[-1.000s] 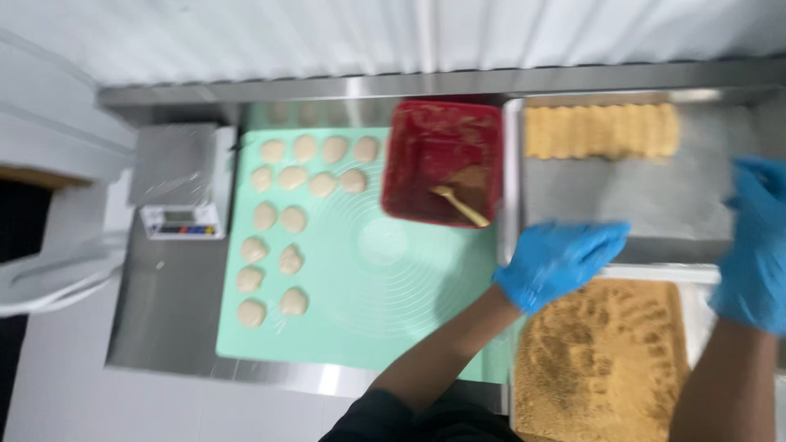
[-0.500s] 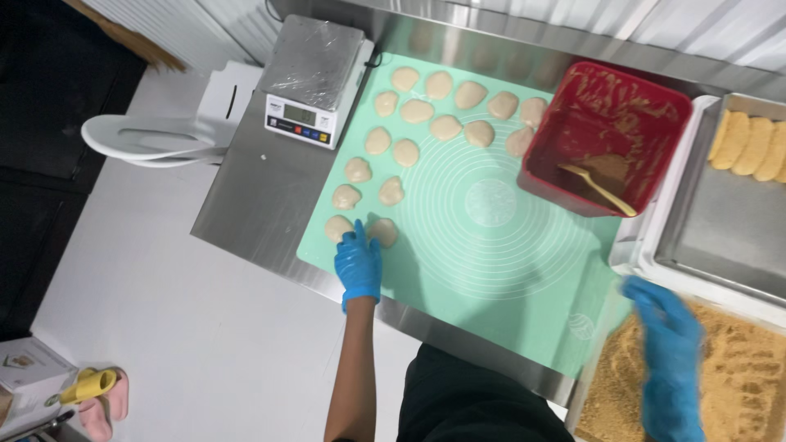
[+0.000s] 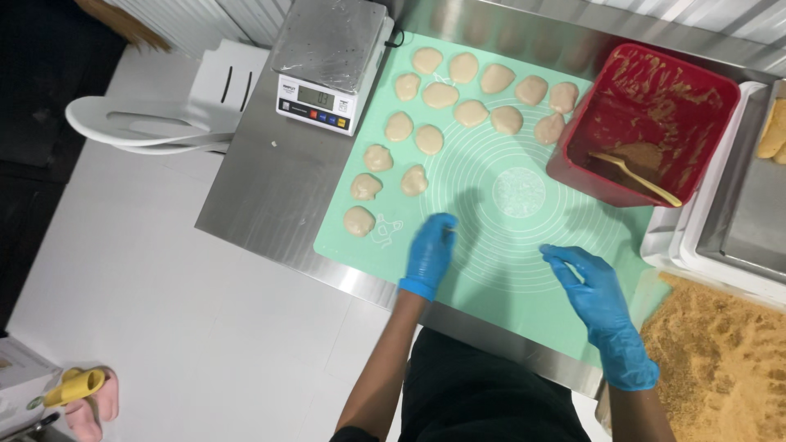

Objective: The person fills flattened dough pieces with a brown paste, rolls them into logs, coats them in breadcrumbs, and places them on a tray. The process is repeated for multiple units.

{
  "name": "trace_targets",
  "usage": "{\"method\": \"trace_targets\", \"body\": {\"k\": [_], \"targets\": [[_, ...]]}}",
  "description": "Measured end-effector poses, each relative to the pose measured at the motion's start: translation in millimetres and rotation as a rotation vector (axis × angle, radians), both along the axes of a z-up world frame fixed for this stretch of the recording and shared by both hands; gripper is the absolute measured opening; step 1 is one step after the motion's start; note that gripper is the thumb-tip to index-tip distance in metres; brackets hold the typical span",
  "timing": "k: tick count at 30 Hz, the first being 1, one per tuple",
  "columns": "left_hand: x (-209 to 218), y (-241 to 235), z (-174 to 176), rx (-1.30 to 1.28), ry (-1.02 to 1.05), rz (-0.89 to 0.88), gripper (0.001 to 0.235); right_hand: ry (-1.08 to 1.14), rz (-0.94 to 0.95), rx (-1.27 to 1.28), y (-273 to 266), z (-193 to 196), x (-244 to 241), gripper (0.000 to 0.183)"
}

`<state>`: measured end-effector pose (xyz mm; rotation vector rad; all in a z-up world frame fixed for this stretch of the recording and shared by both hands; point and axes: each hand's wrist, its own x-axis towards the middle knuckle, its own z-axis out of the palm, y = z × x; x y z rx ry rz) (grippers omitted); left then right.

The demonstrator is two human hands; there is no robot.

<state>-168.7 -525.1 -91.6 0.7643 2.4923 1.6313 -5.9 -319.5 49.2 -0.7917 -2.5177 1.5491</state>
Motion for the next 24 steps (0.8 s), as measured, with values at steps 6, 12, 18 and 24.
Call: {"method": "trace_targets", "body": {"k": [6,12,18,24], "targets": [[24,60,22,-0.132,-0.342,-0.431,0.046,0.012,-0.138,-0.036,32,-31,24,0.024],[5,49,8,-0.303,-0.097,-0.377,0.045,0.177,0.087,0.499,31,-90,-34,0.041],[7,25,17,-0.455,-0.209,-0.338,0.041,-0.283,0.895,0.896,-8,-131,-55,0.053],[12,11,25,-0.393,-0.252,-0.294,0.039,-0.139,0.359,0.827,11,-147,-48,0.076]]}}
